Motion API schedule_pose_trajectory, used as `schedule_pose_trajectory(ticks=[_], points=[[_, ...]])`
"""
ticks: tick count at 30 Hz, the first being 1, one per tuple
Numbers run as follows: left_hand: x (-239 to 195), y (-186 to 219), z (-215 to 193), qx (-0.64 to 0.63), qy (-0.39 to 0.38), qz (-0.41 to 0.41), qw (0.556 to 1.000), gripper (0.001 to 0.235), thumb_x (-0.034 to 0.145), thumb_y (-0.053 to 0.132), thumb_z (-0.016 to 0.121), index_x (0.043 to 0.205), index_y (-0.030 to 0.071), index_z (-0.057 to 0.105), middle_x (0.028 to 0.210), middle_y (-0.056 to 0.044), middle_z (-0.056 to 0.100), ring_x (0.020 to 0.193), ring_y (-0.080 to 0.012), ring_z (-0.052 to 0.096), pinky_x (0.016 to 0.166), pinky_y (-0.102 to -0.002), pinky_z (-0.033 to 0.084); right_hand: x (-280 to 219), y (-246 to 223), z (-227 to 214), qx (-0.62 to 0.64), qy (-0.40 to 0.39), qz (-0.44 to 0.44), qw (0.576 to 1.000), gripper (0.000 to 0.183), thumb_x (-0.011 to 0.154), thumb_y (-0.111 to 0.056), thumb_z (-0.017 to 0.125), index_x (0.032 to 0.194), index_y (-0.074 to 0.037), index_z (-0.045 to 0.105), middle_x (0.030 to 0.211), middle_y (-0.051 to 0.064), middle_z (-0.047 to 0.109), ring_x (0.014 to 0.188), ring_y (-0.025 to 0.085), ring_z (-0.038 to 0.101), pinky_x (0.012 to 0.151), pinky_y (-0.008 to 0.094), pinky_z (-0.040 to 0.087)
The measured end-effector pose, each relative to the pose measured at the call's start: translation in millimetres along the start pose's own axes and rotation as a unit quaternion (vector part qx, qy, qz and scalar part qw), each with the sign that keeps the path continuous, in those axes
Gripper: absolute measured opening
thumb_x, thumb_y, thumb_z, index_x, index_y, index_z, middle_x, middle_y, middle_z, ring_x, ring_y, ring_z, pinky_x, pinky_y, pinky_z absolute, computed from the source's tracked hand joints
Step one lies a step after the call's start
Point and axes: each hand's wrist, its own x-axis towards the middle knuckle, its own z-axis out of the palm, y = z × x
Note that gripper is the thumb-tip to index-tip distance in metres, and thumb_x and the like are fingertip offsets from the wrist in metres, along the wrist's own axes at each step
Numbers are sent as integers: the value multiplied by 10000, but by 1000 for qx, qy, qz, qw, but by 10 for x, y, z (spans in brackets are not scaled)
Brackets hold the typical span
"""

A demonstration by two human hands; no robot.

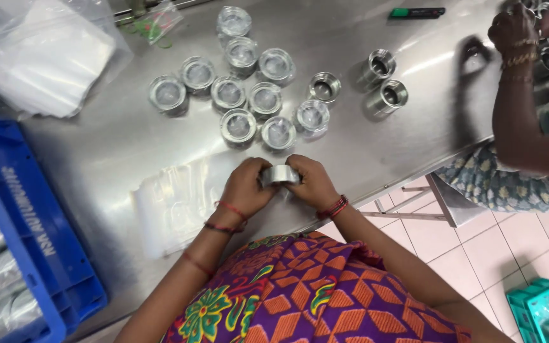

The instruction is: The person picks up metal rings from a table, places each one into a clear plastic bag, and then stacks the bagged rings into a blue plastic crate.

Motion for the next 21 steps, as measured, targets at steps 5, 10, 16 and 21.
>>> schedule_pose_trajectory(ticks=[5, 10, 16, 21], points=[[-212, 148, -313, -16, 23, -54, 998, 375, 750, 143, 805, 1100, 76, 689, 1023, -72, 610, 643, -229, 660, 614, -368, 546, -175, -293, -360, -230, 142, 69, 960, 285, 751, -29, 677, 1031, -78, 659, 1122, 83, 622, 1034, 313, 640, 866, 403, 497], [-265, -25, -400, 87, 26, -70, 993, 193, 812, 144, 778, 1005, 143, 775, 975, -42, 644, 635, -213, 663, 625, -367, 545, -190, -362, -703, -267, 64, 69, 959, 468, 605, 0, 634, 1072, -26, 656, 1182, 171, 574, 1108, 332, 565, 871, 477, 408], [-346, -85, -213, 128, 37, -54, 990, 73, 821, 166, 765, 881, 151, 803, 949, -31, 670, 728, -241, 677, 668, -401, 549, 454, 134, -1055, -231, 209, -42, 949, 464, 829, -124, 730, 1278, -66, 627, 1286, 204, 518, 1242, 389, 540, 1081, 496, 454], [-367, 0, -202, 127, 36, -60, 989, 72, 818, 149, 758, 879, 145, 796, 941, -35, 662, 785, -261, 666, 707, -409, 545, 1167, 275, -1111, -285, 189, 147, 928, 959, 770, -531, 915, 1346, 65, 434, 1265, 362, 452, 1126, 529, 505, 911, 529, 468]])
